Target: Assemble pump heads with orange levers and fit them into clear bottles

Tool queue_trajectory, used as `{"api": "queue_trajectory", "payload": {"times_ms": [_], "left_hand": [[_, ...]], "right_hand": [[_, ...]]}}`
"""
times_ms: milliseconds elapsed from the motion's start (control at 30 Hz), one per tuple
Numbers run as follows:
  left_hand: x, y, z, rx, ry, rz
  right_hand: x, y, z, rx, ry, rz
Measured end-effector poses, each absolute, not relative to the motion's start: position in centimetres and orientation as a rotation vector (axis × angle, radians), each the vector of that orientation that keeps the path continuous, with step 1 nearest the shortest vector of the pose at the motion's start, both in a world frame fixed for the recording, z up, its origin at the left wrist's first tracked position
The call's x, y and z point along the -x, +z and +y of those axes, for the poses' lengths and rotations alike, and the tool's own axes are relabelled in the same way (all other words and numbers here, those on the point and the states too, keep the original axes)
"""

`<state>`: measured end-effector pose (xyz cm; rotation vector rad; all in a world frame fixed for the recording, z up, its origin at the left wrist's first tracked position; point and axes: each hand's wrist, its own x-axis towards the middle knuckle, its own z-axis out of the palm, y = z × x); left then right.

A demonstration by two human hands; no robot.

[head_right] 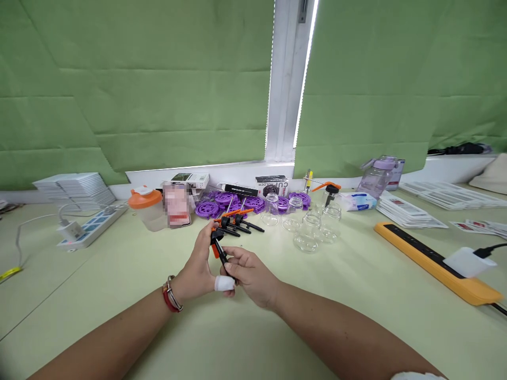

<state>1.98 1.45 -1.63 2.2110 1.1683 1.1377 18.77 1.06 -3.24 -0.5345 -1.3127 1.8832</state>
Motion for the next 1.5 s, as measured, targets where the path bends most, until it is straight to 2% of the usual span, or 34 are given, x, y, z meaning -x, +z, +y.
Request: {"api": "queue_trajectory", "payload": {"times_ms": [300,833,1167,1267,1433,1500], "left_hand": [[-2.2,-1.7,1.3,-2.4,0.953,1.311],[-3.2,-1.4,0.4,-2.362,1.254,1.328],[-2.9,-0.9,0.4,-2.258,1.122,1.411],[-2.6,-0.6,0.6,-2.197,1.07,1.425],[-1.8,-0.3,1.2,-2.107,0.871,1.426],[-1.6,-0.3,1.4,-2.068,0.787,1.415]], "right_hand": [[-18.8,-3.0,0.8,0.593,1.891,-1.237],[-18.7,-2.7,1.1,0.544,2.033,-1.131],[-18.5,-2.7,1.6,0.584,2.005,-1.237],[-19.3,-3.2,3.4,0.75,1.834,-1.396],[-21.9,-5.2,8.1,1.197,1.07,-1.663],[-22.6,-5.9,9.2,1.263,0.888,-1.797]]}}
